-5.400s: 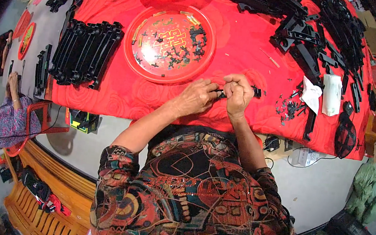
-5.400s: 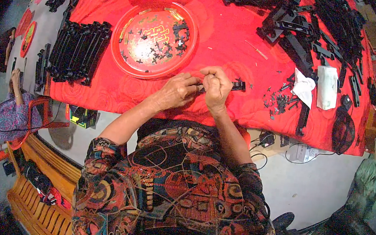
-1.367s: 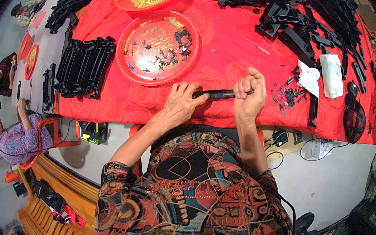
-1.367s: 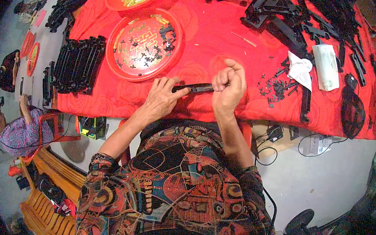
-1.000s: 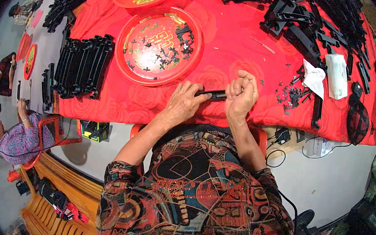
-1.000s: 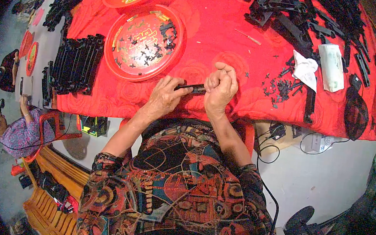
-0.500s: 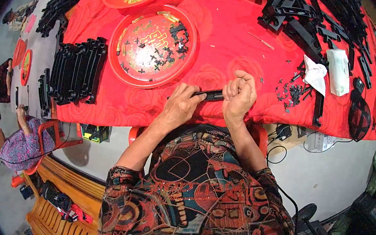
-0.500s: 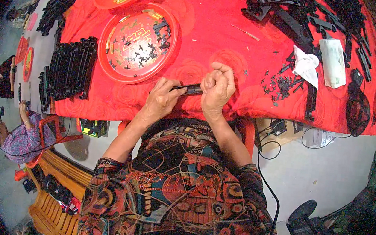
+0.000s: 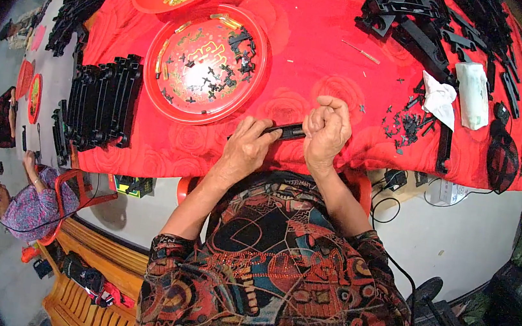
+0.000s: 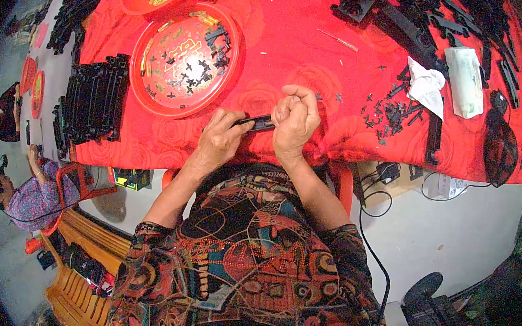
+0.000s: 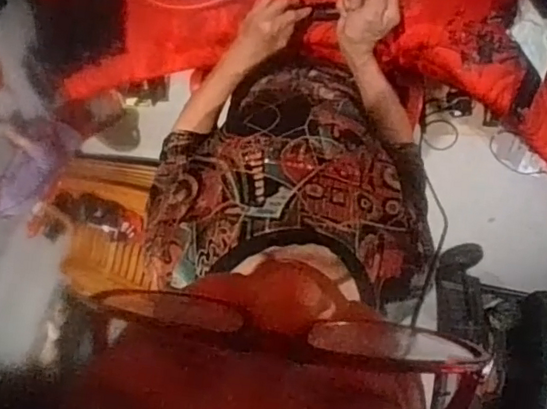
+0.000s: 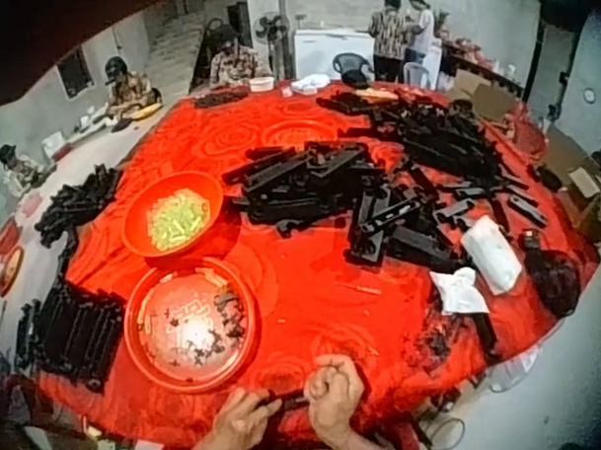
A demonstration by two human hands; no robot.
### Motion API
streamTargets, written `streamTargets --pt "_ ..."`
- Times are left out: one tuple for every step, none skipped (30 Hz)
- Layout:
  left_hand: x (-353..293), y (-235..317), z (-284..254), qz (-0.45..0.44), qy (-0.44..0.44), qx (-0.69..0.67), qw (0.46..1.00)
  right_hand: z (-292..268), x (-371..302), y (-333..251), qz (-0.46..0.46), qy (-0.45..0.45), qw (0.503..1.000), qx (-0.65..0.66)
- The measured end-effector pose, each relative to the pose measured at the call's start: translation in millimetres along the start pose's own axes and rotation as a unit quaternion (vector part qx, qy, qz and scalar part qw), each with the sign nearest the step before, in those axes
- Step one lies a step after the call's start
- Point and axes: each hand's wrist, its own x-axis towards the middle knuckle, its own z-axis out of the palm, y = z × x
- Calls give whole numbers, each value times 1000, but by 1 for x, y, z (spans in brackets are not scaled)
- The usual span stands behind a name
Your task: The person assembles toy gun parts by picking small components from a tray and inserting them into black plastic frames by hand.
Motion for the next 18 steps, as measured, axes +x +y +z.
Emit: streamTargets --pt "-1 -1 0 3 -2 6 1000 0 0 0 3 -3 1000 -5" --pt "-1 -2 0 5 -4 12 1000 0 1 1 6 -7 1000 -11" --pt "-1 -2 0 4 -5 12 1000 0 1 2 7 -7 1000 -11" --pt "-1 -2 0 4 -10 13 1000 0 1 3 1 -12 1000 -21" --pt "-1 -2 0 3 -14 15 1000 0 1 4 -5 -17 999 -32" --pt "-1 -2 0 2 -14 14 1000 0 1 4 -5 -17 999 -32" --pt "-2 -3 0 1 -17 15 1000 1 1 4 -6 -17 999 -39" --pt "-2 -3 0 0 -19 15 1000 2 1 4 -8 -18 999 -45" --pt "-2 -3 1 -1 -19 14 1000 2 2 6 -8 -17 999 -46" --pt "-2 -3 1 -2 -22 17 1000 2 2 7 -14 -20 998 -50" --pt "-2 -4 1 -2 -24 21 999 2 2 8 -21 -22 998 -53" --pt "-2 -4 1 -3 -25 20 999 1 2 8 -20 -21 998 -54" --pt "-2 -4 1 0 -26 21 999 0 2 8 -22 -30 997 -63" --pt "-2 -4 1 4 -28 22 999 0 2 9 -24 -39 996 -72" --pt "-2 -5 1 4 -28 21 999 0 2 10 -24 -38 996 -73" --pt "-2 -5 1 7 -26 25 999 0 2 11 -35 -47 994 -89" --pt "-2 -6 1 11 -24 29 999 1 3 13 -46 -57 992 -105" --pt "-3 -7 2 13 -24 28 999 1 3 13 -48 -57 992 -105"
